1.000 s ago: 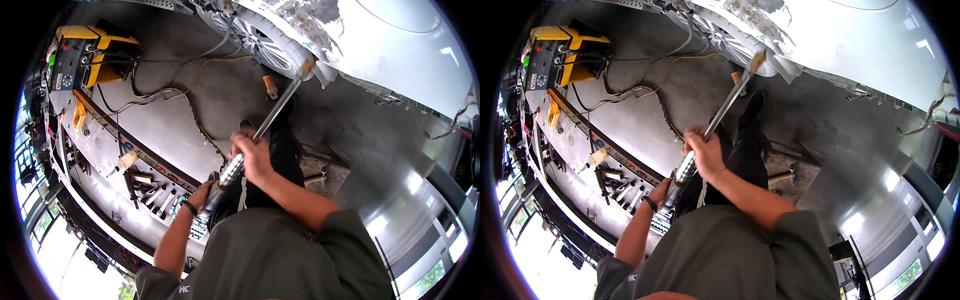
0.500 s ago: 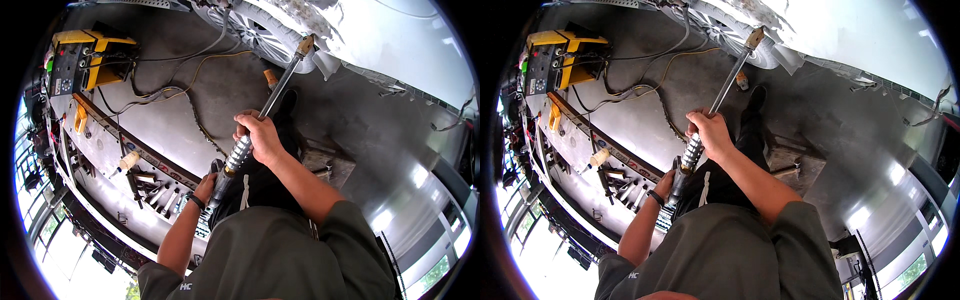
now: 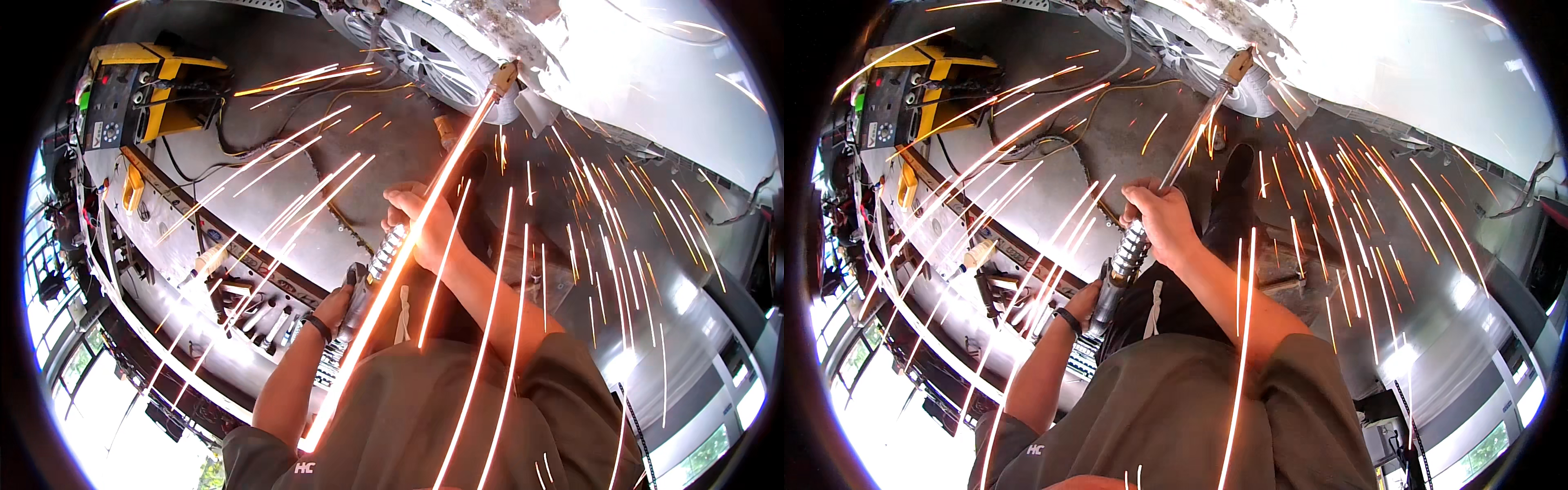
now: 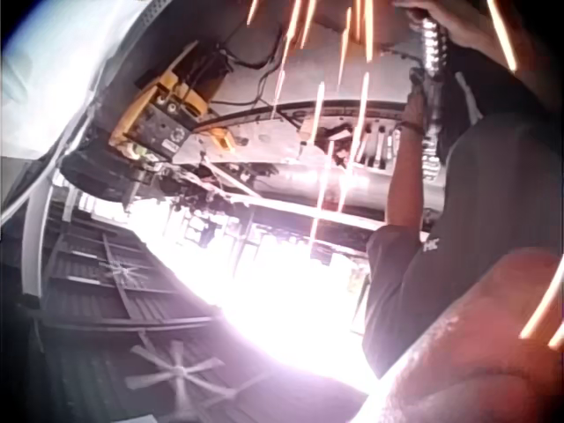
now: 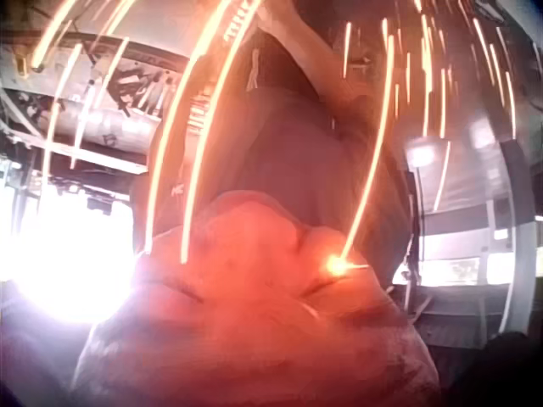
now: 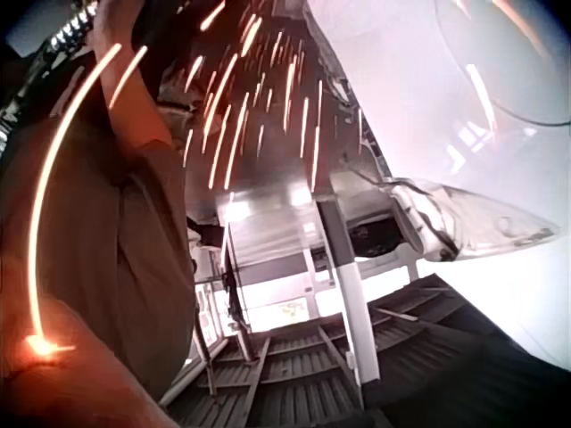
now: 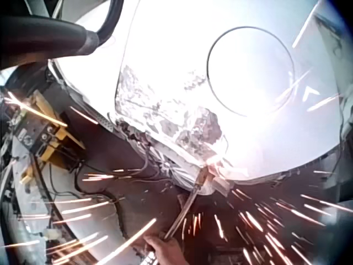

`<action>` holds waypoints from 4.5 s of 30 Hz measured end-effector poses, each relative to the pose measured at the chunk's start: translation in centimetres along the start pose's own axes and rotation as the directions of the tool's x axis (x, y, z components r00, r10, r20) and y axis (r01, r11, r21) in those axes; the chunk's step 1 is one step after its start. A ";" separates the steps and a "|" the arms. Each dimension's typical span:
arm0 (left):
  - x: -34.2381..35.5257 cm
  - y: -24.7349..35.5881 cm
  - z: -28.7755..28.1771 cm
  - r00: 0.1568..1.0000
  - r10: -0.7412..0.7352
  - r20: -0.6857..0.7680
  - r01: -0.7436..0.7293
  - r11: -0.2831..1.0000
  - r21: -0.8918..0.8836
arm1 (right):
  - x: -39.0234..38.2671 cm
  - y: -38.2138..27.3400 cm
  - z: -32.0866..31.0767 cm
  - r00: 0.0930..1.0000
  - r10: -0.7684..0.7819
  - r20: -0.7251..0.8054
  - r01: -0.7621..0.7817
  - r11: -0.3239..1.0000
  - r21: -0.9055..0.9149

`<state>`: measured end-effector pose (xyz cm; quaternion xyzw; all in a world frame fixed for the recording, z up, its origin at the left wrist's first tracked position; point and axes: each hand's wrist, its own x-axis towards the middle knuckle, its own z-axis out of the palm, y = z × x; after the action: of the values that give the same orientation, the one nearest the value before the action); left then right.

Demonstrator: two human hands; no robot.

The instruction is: The person picks up a slide hammer dent puller and repeatedly welds and pulls the damaged rear fender of a car to repair the dented metal.

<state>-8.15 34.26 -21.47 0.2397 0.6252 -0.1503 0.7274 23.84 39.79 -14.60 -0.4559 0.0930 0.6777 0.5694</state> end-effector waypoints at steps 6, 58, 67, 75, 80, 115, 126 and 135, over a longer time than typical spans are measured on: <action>-0.4 0.5 1.1 0.994 -0.107 0.029 0.110 0.983 -0.145 | 1.2 -2.6 -0.4 1.000 0.016 -0.012 -0.014 0.993 0.113; 2.0 -5.5 -1.5 0.973 0.229 0.014 -0.223 0.930 0.292 | 0.6 0.9 -0.8 0.999 0.027 0.024 -0.028 0.999 0.039; -2.6 2.9 3.5 0.997 -0.052 -0.058 0.050 0.998 -0.023 | 0.4 0.8 -1.2 0.999 0.052 -0.006 -0.052 0.997 0.059; -1.0 0.3 1.4 1.000 0.010 0.026 -0.010 1.000 -0.008 | 0.5 0.8 -0.8 0.998 0.054 -0.009 -0.054 0.996 0.074; -2.4 1.4 1.5 0.993 -0.110 0.049 0.114 0.990 -0.081 | -0.2 0.2 -0.1 0.994 0.104 -0.030 -0.102 0.993 0.063; -1.0 -5.3 -2.7 0.953 0.303 0.003 -0.293 0.920 0.262 | -0.6 0.0 0.7 0.998 0.042 0.040 -0.045 0.995 0.087; -2.8 -0.3 -1.1 0.998 0.051 0.023 -0.053 0.992 0.114 | -0.2 0.3 0.5 0.998 0.039 0.047 -0.044 0.993 0.112; -7.8 5.9 2.2 0.978 -0.207 0.034 0.210 0.963 -0.170 | 2.4 -4.5 0.3 0.999 -0.014 0.040 0.008 0.990 0.141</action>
<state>-4.63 37.40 -12.68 0.1075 0.6517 -0.1733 0.7306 27.72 43.11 -14.42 -0.4011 0.1266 0.6754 0.6058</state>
